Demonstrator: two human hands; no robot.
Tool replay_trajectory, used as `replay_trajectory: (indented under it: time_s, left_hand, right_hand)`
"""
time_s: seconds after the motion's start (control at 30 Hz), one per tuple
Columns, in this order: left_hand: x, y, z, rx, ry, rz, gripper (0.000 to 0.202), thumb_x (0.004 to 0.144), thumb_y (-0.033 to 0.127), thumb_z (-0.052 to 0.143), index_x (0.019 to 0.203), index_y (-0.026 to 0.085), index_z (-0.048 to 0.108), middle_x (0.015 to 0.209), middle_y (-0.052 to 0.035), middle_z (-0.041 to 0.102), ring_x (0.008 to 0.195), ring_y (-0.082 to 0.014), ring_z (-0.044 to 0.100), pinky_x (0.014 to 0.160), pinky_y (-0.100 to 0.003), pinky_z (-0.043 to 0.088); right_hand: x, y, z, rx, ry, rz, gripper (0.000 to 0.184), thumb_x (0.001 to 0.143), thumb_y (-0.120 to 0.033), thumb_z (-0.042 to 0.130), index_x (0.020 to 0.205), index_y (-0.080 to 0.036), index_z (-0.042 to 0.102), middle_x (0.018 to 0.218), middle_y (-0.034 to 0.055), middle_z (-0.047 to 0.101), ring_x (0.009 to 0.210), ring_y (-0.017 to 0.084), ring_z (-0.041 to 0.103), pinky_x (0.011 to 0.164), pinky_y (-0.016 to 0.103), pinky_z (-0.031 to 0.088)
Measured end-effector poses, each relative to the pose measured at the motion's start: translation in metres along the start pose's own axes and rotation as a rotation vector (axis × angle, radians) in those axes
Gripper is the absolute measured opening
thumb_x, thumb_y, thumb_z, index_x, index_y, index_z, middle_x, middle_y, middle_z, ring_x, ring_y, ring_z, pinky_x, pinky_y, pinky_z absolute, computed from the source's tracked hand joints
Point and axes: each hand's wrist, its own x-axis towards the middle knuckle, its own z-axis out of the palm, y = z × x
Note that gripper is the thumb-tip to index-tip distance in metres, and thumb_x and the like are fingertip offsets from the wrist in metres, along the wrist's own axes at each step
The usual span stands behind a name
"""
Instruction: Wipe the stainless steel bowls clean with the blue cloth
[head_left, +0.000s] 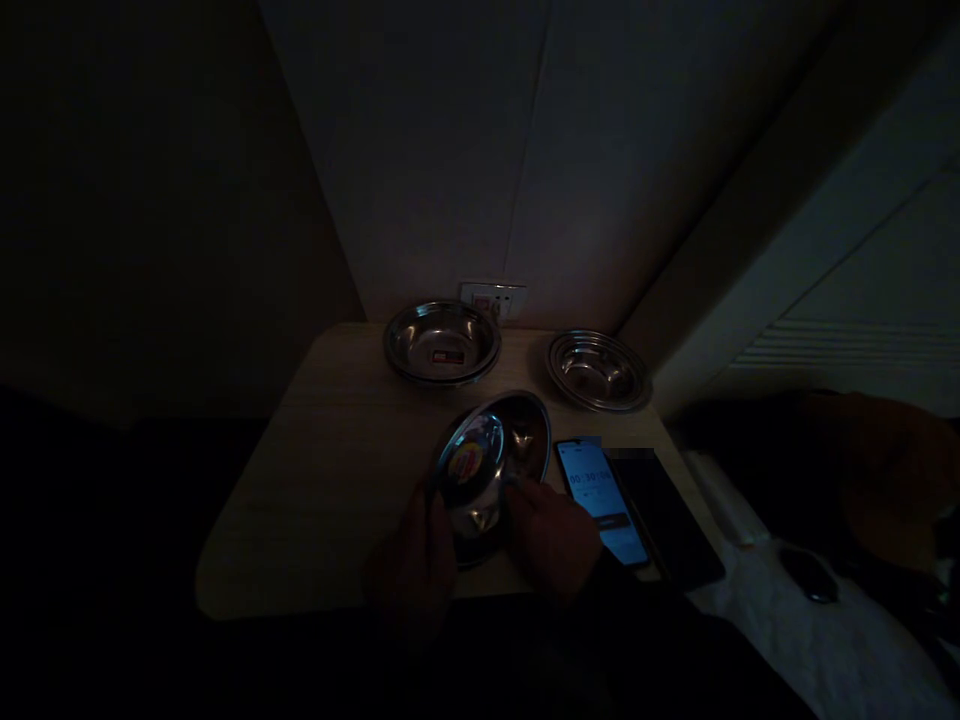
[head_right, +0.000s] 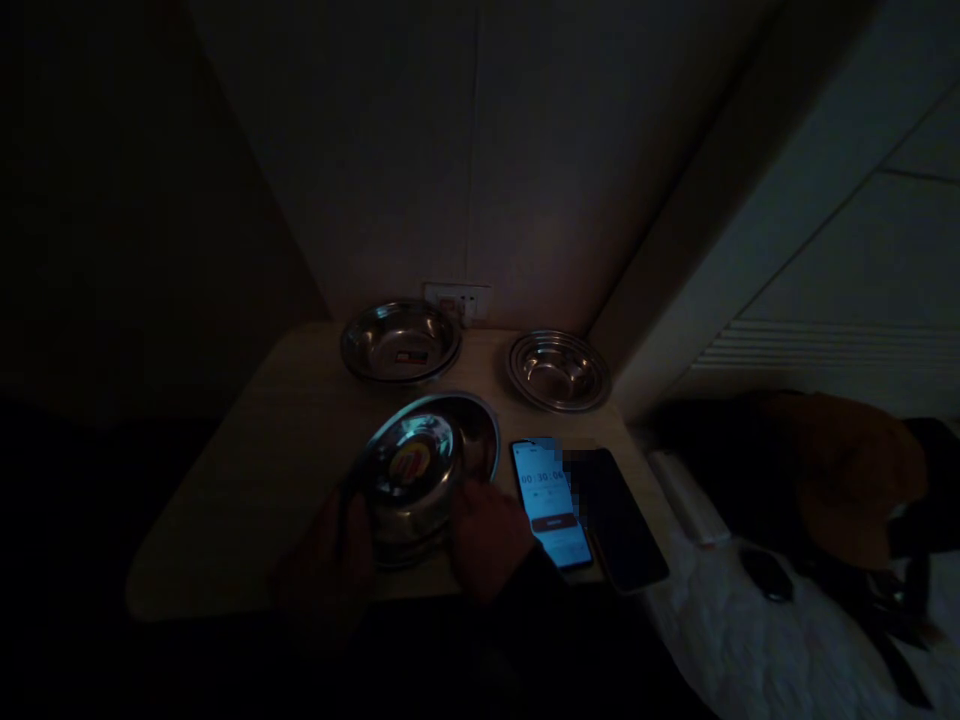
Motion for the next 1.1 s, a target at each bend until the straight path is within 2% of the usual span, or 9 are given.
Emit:
replay_trajectory:
  time_s: [0.1,0.17,0.3,0.43,0.57,0.67,0.8,0.93,1.1]
  left_hand:
    - [-0.0042,-0.0005,0.0007,0.019,-0.020,-0.027,0.026,0.087,0.020,0.045,0.103,0.016,0.064,0.060,-0.0045,0.068,0.042,-0.0129,0.056,0.044,-0.024,0.040]
    - [-0.0073,-0.0011,0.0021,0.031,-0.032,-0.034,0.024,0.086,0.020,0.047,0.101,0.016,0.065,0.070,-0.0070,0.071,0.045,-0.0133,0.057,0.047,-0.025,0.041]
    - [-0.0086,-0.0014,0.0031,-0.006,-0.015,-0.029,0.025,0.086,0.022,0.047,0.104,0.016,0.063,0.083,-0.0085,0.072,0.047,-0.0126,0.059,0.048,-0.025,0.042]
    - [-0.0049,0.0011,0.0010,-0.049,0.001,-0.013,0.027,0.086,0.020,0.048,0.108,0.016,0.062,0.071,-0.0051,0.071,0.043,-0.0115,0.057,0.046,-0.023,0.041]
    - [-0.0016,0.0041,-0.0010,-0.008,-0.004,-0.037,0.028,0.087,0.023,0.046,0.109,0.014,0.062,0.064,-0.0051,0.069,0.040,-0.0114,0.054,0.043,-0.023,0.040]
    - [-0.0005,0.0051,-0.0016,0.005,-0.035,-0.031,0.030,0.088,0.023,0.043,0.110,0.015,0.061,0.063,-0.0050,0.069,0.040,-0.0117,0.054,0.043,-0.023,0.040]
    - [0.0006,0.0058,-0.0015,0.018,0.004,-0.025,0.033,0.087,0.024,0.045,0.116,0.014,0.058,0.069,-0.0055,0.070,0.043,-0.0120,0.057,0.045,-0.022,0.042]
    - [-0.0015,0.0056,0.0002,0.015,0.026,-0.017,0.031,0.086,0.023,0.047,0.113,0.015,0.059,0.071,-0.0052,0.071,0.044,-0.0116,0.057,0.046,-0.022,0.042]
    - [-0.0093,0.0007,0.0056,-0.019,-0.032,-0.023,0.027,0.085,0.021,0.050,0.109,0.014,0.061,0.072,-0.0063,0.072,0.045,-0.0132,0.059,0.047,-0.024,0.042]
  right_hand:
    - [-0.0029,-0.0013,0.0000,-0.009,0.019,0.018,0.023,0.087,-0.017,0.043,0.105,-0.019,0.057,0.101,0.0091,0.062,0.093,0.022,0.057,0.072,0.030,0.043]
    - [-0.0050,-0.0022,0.0001,-0.012,0.020,0.047,0.025,0.087,-0.016,0.042,0.108,-0.018,0.056,0.103,0.0097,0.061,0.097,0.023,0.056,0.075,0.032,0.043]
    - [-0.0091,-0.0027,-0.0006,0.041,-0.070,0.037,0.026,0.089,-0.016,0.041,0.110,-0.019,0.057,0.105,0.0087,0.062,0.095,0.022,0.058,0.075,0.030,0.044]
    - [-0.0106,0.0004,-0.0048,0.009,-0.040,0.084,0.029,0.089,-0.017,0.042,0.115,-0.017,0.055,0.108,0.0114,0.061,0.100,0.023,0.056,0.078,0.031,0.044]
    - [-0.0107,0.0012,-0.0056,0.036,-0.091,0.068,0.028,0.089,-0.018,0.041,0.114,-0.019,0.056,0.107,0.0099,0.062,0.097,0.022,0.058,0.077,0.030,0.044]
    - [-0.0094,0.0022,-0.0034,0.028,-0.041,0.087,0.029,0.089,-0.017,0.041,0.114,-0.018,0.055,0.108,0.0103,0.062,0.099,0.022,0.057,0.076,0.029,0.044]
    - [-0.0070,0.0046,0.0007,0.030,-0.010,0.059,0.028,0.087,-0.016,0.043,0.111,-0.019,0.056,0.103,0.0088,0.063,0.094,0.021,0.058,0.073,0.029,0.045]
    - [-0.0064,0.0042,0.0029,0.018,0.031,0.074,0.026,0.088,-0.017,0.042,0.110,-0.019,0.056,0.102,0.0092,0.063,0.095,0.021,0.057,0.073,0.028,0.044]
    - [-0.0063,0.0057,0.0016,0.042,-0.009,0.029,0.023,0.088,-0.018,0.042,0.104,-0.020,0.059,0.099,0.0076,0.064,0.090,0.020,0.059,0.069,0.027,0.044]
